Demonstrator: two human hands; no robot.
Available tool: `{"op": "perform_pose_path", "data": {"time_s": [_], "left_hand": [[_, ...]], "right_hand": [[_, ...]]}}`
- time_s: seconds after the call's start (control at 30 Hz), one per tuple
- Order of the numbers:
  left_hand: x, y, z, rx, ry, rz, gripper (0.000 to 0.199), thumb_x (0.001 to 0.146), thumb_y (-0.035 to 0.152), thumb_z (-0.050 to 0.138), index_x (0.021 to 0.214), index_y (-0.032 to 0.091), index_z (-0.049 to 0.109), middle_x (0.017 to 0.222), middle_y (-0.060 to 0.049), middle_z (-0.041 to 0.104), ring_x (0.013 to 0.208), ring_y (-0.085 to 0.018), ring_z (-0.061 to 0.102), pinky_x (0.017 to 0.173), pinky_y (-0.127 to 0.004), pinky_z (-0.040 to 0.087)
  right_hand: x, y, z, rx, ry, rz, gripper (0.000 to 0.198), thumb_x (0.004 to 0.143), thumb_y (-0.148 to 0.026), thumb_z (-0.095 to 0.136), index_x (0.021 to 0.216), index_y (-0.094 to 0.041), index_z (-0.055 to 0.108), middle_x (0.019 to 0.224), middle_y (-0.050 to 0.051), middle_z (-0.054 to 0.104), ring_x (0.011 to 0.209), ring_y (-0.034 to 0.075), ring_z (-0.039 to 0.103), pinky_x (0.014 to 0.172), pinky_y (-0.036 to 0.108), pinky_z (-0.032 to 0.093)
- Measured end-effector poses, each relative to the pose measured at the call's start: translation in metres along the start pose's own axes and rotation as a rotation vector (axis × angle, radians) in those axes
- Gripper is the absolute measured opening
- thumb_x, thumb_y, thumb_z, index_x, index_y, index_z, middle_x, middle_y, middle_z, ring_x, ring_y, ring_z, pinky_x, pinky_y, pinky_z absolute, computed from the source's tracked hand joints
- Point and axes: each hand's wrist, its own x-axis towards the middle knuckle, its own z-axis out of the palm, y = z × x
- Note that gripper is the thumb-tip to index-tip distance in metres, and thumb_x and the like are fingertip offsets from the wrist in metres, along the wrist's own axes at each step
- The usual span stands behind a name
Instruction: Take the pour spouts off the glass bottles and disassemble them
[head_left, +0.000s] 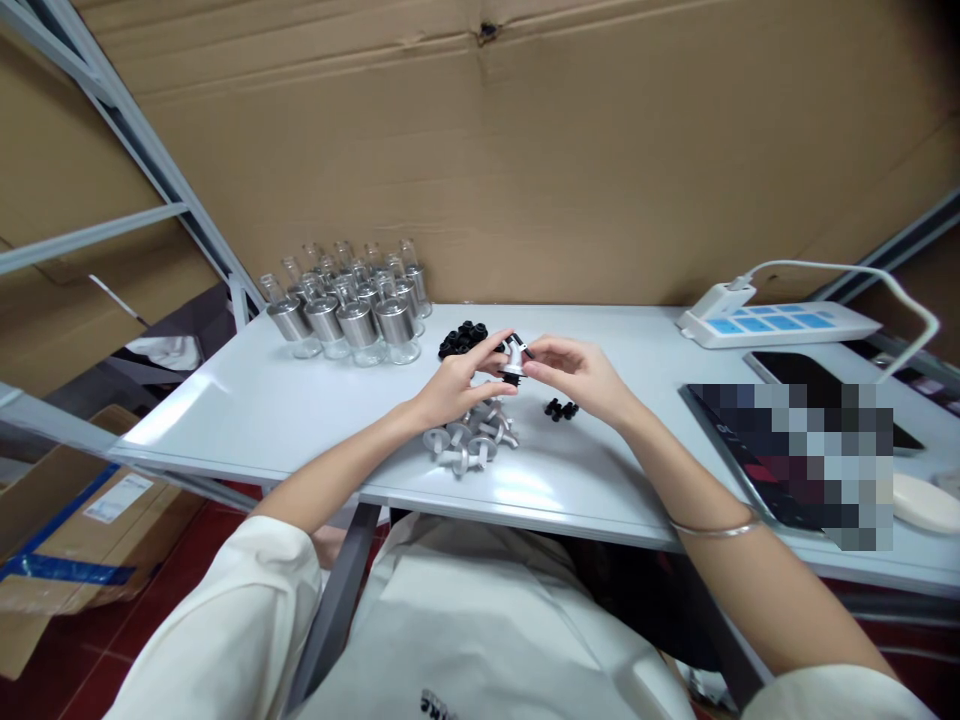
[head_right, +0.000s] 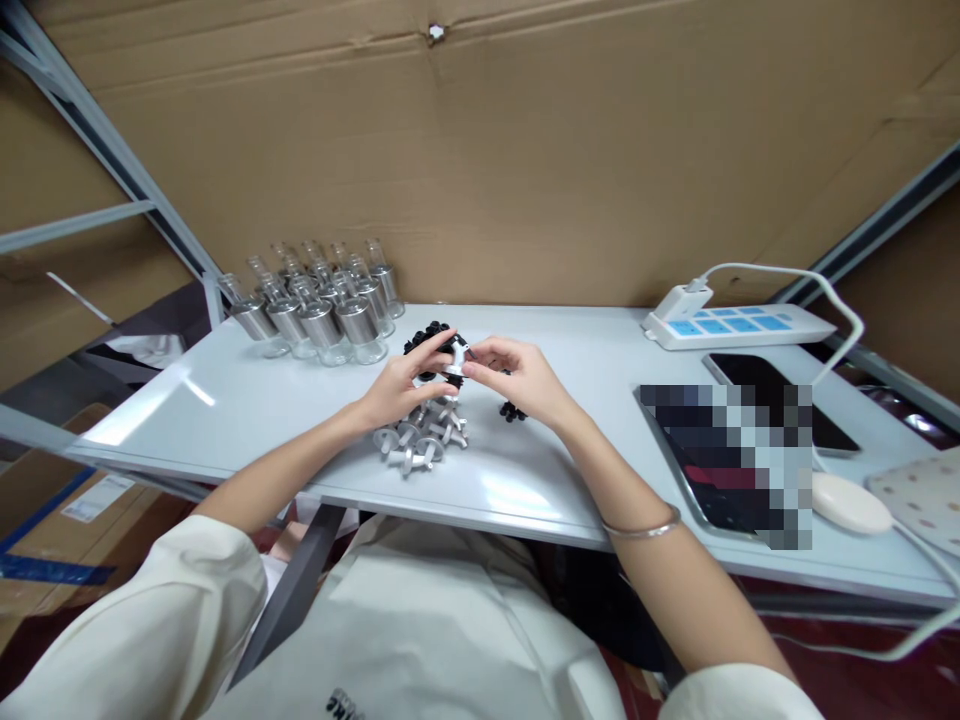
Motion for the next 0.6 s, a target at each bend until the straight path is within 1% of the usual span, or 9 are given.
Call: {"op": "perform_pose_path", "data": {"time_s": [0.07,0.17,0.23,0.3,0.4,0.47,0.5,0.53,0.6], "left_hand": [[0.0000,-0.0004,-0.0003,0.004,-0.001,-0.006,0.073,0.078,0.034,0.066,0.142,0.021,0.033,0.106,-0.006,0.068,0.098,-0.017,0.064,0.074,-0.020,0.051],[-0.0001,-0.0008,-0.0008,0.013,-0.003,-0.018,0.074,0.078,0.034,0.066,0.143,0.022,0.031,0.107,-0.006,0.067,0.097,-0.017,0.063,0.059,-0.014,0.047],[-0.0002,-0.0009,-0.0009,0.022,0.002,-0.016,0.075,0.078,0.035,0.066,0.143,0.022,0.031,0.107,-0.006,0.067,0.095,-0.016,0.063,0.056,-0.012,0.045],[-0.0003,-0.0004,-0.0008,0.033,0.010,-0.001,0.076,0.078,0.037,0.066,0.143,0.021,0.031,0.106,-0.007,0.066,0.095,-0.017,0.063,0.062,-0.015,0.048],[-0.0009,0.0014,-0.0003,0.027,0.007,0.033,0.075,0.081,0.036,0.062,0.144,0.021,0.026,0.106,-0.007,0.066,0.095,-0.016,0.064,0.079,-0.023,0.051],[-0.0015,0.0024,0.0004,-0.003,-0.007,0.047,0.070,0.086,0.034,0.055,0.146,0.020,0.021,0.107,-0.008,0.066,0.094,-0.015,0.064,0.083,-0.026,0.051],[-0.0016,0.0026,0.0008,-0.021,-0.009,0.053,0.066,0.088,0.032,0.052,0.145,0.020,0.020,0.107,-0.008,0.065,0.094,-0.015,0.065,0.084,-0.026,0.051],[-0.0017,0.0026,0.0012,-0.038,-0.006,0.057,0.062,0.089,0.032,0.050,0.143,0.019,0.023,0.108,-0.009,0.065,0.095,-0.015,0.065,0.084,-0.026,0.051],[-0.0014,0.0022,0.0019,-0.051,0.014,0.068,0.049,0.090,0.033,0.050,0.134,0.018,0.035,0.110,-0.011,0.064,0.098,-0.016,0.065,0.084,-0.027,0.051]], "right_hand": [[0.0003,-0.0010,-0.0003,-0.029,0.007,-0.027,0.033,0.069,-0.050,0.070,0.075,-0.018,0.065,0.077,0.003,0.061,0.070,0.015,0.055,0.066,0.031,0.045],[0.0006,-0.0026,-0.0002,-0.042,0.008,-0.051,0.032,0.068,-0.049,0.071,0.076,-0.018,0.065,0.077,0.003,0.060,0.069,0.015,0.054,0.063,0.031,0.045],[0.0007,-0.0029,0.0002,-0.033,0.000,-0.051,0.032,0.067,-0.047,0.072,0.077,-0.018,0.064,0.078,0.004,0.060,0.068,0.015,0.054,0.062,0.030,0.045],[0.0008,-0.0019,0.0005,-0.026,-0.001,-0.056,0.030,0.068,-0.045,0.072,0.078,-0.018,0.064,0.080,0.004,0.060,0.068,0.014,0.054,0.062,0.030,0.045],[0.0010,0.0019,0.0004,-0.020,0.019,-0.066,0.026,0.070,-0.042,0.071,0.080,-0.018,0.065,0.082,0.004,0.060,0.070,0.014,0.055,0.063,0.030,0.046],[0.0013,0.0048,0.0001,-0.017,0.046,-0.060,0.025,0.072,-0.041,0.069,0.080,-0.018,0.065,0.083,0.004,0.060,0.071,0.014,0.055,0.064,0.030,0.046],[0.0014,0.0059,0.0000,-0.015,0.061,-0.052,0.025,0.072,-0.041,0.068,0.079,-0.018,0.065,0.083,0.004,0.060,0.070,0.014,0.055,0.064,0.030,0.046],[0.0016,0.0065,-0.0002,-0.013,0.076,-0.040,0.025,0.073,-0.042,0.067,0.079,-0.018,0.064,0.083,0.003,0.060,0.069,0.014,0.055,0.064,0.030,0.046],[0.0017,0.0059,-0.0003,0.001,0.100,-0.017,0.027,0.072,-0.043,0.068,0.079,-0.018,0.063,0.080,0.003,0.061,0.068,0.014,0.056,0.064,0.030,0.047]]}}
